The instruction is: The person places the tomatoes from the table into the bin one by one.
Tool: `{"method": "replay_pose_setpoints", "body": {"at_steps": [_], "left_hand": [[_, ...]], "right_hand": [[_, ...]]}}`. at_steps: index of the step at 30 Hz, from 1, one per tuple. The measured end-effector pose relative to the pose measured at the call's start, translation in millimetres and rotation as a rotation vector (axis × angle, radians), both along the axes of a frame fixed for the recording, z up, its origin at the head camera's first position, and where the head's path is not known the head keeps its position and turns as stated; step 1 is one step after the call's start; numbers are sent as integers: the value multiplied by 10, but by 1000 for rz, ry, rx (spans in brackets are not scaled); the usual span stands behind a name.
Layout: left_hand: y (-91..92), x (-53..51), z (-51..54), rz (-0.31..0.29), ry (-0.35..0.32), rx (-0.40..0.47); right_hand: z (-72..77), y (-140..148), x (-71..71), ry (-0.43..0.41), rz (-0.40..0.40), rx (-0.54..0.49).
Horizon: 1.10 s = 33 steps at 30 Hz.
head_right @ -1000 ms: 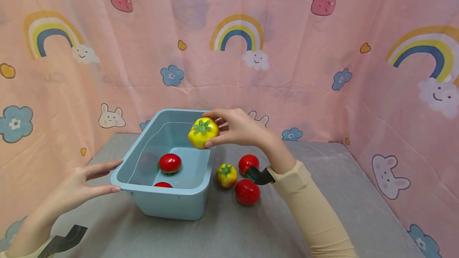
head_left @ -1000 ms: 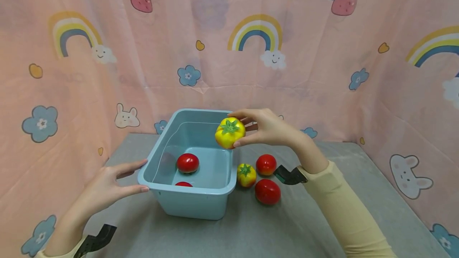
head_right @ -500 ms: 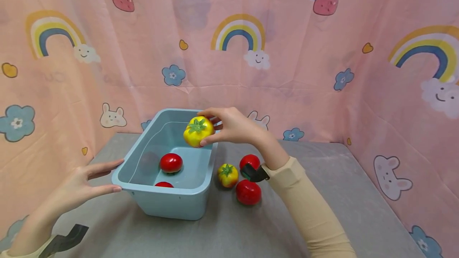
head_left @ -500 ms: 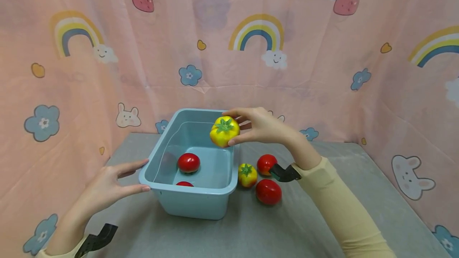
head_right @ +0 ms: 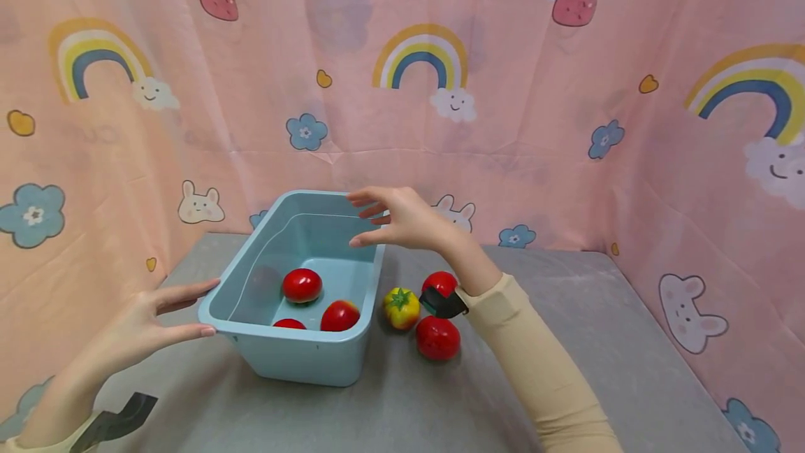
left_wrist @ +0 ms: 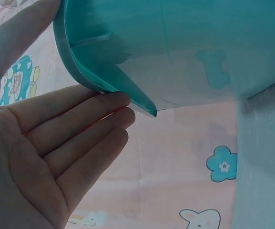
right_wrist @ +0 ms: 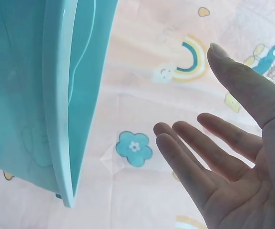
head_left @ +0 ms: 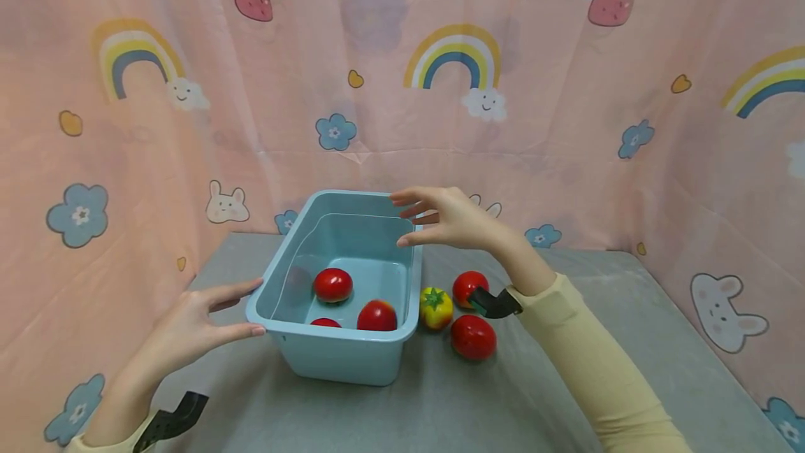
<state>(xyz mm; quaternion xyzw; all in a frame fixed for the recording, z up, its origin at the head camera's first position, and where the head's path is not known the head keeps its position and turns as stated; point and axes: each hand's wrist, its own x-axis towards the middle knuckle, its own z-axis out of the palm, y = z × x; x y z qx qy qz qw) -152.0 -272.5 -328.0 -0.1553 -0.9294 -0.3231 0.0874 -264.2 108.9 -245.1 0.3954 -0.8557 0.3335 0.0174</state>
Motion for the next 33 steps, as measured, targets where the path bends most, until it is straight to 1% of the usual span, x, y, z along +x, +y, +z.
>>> {"method": "replay_pose_setpoints", "body": {"at_steps": [7,12,20,29,33], "left_hand": [[15,5,14,4,-4,1],[18,15,22,0,-7,7],[17,22,21,3,-28,14],[16,28,21,-7,-20,30],[15,30,21,-4,-15,29]], "right_hand": [[-48,133,90,-7,4,-53],[-86,227,167,4,-10,-76],[-181,386,233,-35,-39,-88],[-283,530,284,6,-78,-91],[-318,582,310,10,-98,-99]]}}
